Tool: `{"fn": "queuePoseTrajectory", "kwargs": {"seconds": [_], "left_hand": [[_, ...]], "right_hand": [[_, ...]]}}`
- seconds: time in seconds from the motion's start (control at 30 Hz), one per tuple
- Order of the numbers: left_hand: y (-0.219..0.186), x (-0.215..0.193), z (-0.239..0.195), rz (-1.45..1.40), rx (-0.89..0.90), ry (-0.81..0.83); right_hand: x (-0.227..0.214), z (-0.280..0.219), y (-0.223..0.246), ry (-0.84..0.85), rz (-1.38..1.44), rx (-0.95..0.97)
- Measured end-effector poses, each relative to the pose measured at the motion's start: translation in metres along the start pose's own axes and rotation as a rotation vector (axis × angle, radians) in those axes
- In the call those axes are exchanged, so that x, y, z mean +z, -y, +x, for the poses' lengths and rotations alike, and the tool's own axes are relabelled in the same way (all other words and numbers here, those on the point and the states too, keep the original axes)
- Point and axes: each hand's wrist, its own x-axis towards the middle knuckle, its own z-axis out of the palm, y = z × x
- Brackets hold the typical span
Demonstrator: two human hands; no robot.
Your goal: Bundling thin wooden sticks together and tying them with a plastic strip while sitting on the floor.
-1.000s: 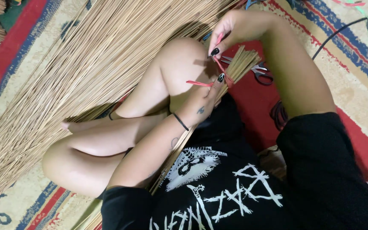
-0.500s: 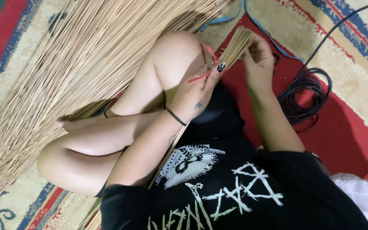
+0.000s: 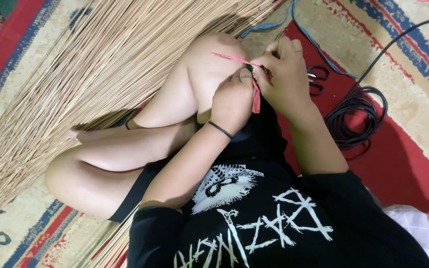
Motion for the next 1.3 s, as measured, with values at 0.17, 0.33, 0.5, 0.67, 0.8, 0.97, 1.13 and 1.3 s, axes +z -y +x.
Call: {"fn": "queuePoseTrajectory", "kwargs": {"seconds": [0.17,0.33,0.5,0.67,0.8,0.97,1.13,1.3], "left_hand": [[0.025,-0.040,0.020,-0.838,-0.102,0.183],[0.026,-0.039,0.026,-0.890,-0.192,0.242],[0.017,-0.017,0.015,-0.795,-0.141,0.258],[-0.004,0.010,0.003,-0.284,0.041,-0.014],[-0.021,0.009,-0.002,0.169,0.079,-0.055],[-0.023,0.008,0.004,0.154,0.139,-0.021],[-0.001,0.001,0.019,-0.515,0.041,0.442],[0.003,-0.003,0.024,-0.644,-0.027,0.596]], "right_hand": [[-0.008,-0.024,-0.006,-0.236,0.427,-0.145],[-0.007,-0.027,-0.018,-0.263,0.432,-0.156],[-0.001,-0.010,-0.024,-0.180,0.295,-0.260],[0.013,-0.003,-0.038,0.002,0.111,-0.232],[0.012,-0.016,-0.034,-0.098,0.113,-0.187],[0.013,-0.032,-0.035,-0.201,0.186,-0.021],[0.012,-0.029,-0.044,-0.132,0.229,-0.059],[0.002,-0.012,-0.033,-0.088,0.380,-0.020]]}}
